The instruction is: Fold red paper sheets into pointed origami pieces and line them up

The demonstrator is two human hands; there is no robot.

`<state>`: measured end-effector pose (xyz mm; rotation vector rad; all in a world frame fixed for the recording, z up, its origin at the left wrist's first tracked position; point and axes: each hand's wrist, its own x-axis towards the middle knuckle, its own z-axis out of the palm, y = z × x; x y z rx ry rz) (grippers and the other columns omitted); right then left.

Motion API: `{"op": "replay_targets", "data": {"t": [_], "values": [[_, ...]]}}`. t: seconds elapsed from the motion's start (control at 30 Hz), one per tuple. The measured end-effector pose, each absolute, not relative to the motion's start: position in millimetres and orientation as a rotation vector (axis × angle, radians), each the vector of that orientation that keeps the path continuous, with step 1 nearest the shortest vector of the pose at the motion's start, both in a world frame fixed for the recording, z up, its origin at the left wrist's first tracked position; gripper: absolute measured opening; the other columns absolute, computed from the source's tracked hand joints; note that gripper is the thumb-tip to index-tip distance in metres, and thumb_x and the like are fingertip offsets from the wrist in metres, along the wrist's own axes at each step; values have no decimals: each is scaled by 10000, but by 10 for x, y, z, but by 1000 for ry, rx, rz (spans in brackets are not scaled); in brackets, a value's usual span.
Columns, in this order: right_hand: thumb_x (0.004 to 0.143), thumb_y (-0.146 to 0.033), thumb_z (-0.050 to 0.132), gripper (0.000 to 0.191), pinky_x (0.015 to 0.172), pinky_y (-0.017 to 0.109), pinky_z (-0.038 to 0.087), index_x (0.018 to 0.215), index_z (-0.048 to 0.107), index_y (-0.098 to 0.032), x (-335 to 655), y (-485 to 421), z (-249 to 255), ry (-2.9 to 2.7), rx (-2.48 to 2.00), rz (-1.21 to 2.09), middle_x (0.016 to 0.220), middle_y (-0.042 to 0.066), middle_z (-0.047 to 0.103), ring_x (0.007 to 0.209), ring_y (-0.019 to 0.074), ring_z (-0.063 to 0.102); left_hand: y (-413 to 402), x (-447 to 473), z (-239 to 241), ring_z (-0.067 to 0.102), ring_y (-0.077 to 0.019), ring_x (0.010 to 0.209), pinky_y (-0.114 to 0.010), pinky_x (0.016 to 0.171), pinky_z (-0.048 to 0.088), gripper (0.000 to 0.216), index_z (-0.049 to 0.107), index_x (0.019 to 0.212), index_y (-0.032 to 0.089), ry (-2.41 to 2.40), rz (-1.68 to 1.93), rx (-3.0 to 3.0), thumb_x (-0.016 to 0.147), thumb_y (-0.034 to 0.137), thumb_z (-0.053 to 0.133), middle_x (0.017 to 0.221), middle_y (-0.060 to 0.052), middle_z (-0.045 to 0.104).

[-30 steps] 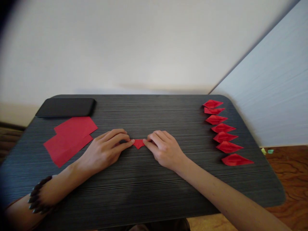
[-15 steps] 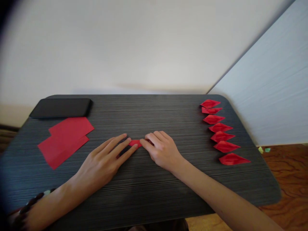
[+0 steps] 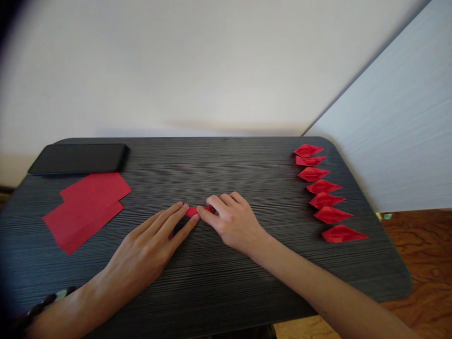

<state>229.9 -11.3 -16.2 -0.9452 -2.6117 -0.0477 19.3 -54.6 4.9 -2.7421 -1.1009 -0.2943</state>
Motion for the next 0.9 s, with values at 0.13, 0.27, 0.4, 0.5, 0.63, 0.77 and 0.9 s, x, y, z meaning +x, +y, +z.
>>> {"op": "replay_targets", "data": {"t": [0.13, 0.27, 0.4, 0.5, 0.63, 0.77, 0.9], "values": [[908, -115, 420, 294, 677, 297, 372, 1065, 644, -220, 2315, -104, -194, -2541, -987, 38, 929, 39, 625, 768, 153, 524, -552, 170, 46, 573, -346, 1128, -447, 854, 553, 453, 594, 1213, 94, -1113, -270, -2761, 823, 39, 369, 1223, -216, 592], [886, -84, 431, 325, 681, 277, 400, 1109, 633, -206, 2355, -103, -216, -2478, -986, 92, 954, 37, 646, 784, 144, 552, -574, 150, 46, 532, -346, 1183, -454, 876, 540, 512, 565, 1251, 139, -1122, -250, -2786, 787, 10, 392, 1281, -212, 549], [899, -121, 445, 266, 670, 272, 417, 991, 680, -205, 2357, -105, -224, -2473, -964, 56, 892, 30, 652, 751, 138, 557, -575, 155, 51, 546, -344, 1162, -470, 885, 528, 476, 582, 1231, 152, -1141, -269, -2781, 797, 33, 427, 1268, -208, 555], [897, -110, 428, 274, 675, 262, 444, 903, 691, -184, 2349, -107, -232, -2420, -1001, 71, 849, 39, 647, 745, 134, 567, -550, 141, 36, 562, -327, 1137, -460, 874, 532, 455, 589, 1222, 173, -1155, -303, -2778, 815, 34, 439, 1249, -197, 561], [868, -131, 468, 252, 722, 285, 473, 1020, 664, -177, 2335, -114, -223, -2378, -1058, 160, 949, 59, 637, 793, 147, 584, -490, 84, 12, 560, -286, 1133, -438, 871, 535, 452, 584, 1220, 241, -1179, -383, -2819, 834, 44, 456, 1205, -132, 587], [849, -180, 506, 268, 745, 316, 478, 1079, 644, -188, 2324, -105, -178, -2442, -1013, 312, 1007, 67, 609, 829, 162, 580, -428, 30, 4, 563, -250, 1114, -416, 890, 530, 402, 565, 1234, 258, -1202, -471, -2862, 860, 124, 508, 1158, -81, 612], [877, -240, 511, 264, 759, 330, 483, 1107, 632, -195, 2332, -70, -145, -2498, -949, 360, 1022, 77, 599, 856, 169, 577, -371, 1, -12, 565, -243, 1111, -407, 892, 530, 311, 612, 1165, 234, -1204, -570, -2890, 870, 170, 537, 1109, -54, 650]]}}
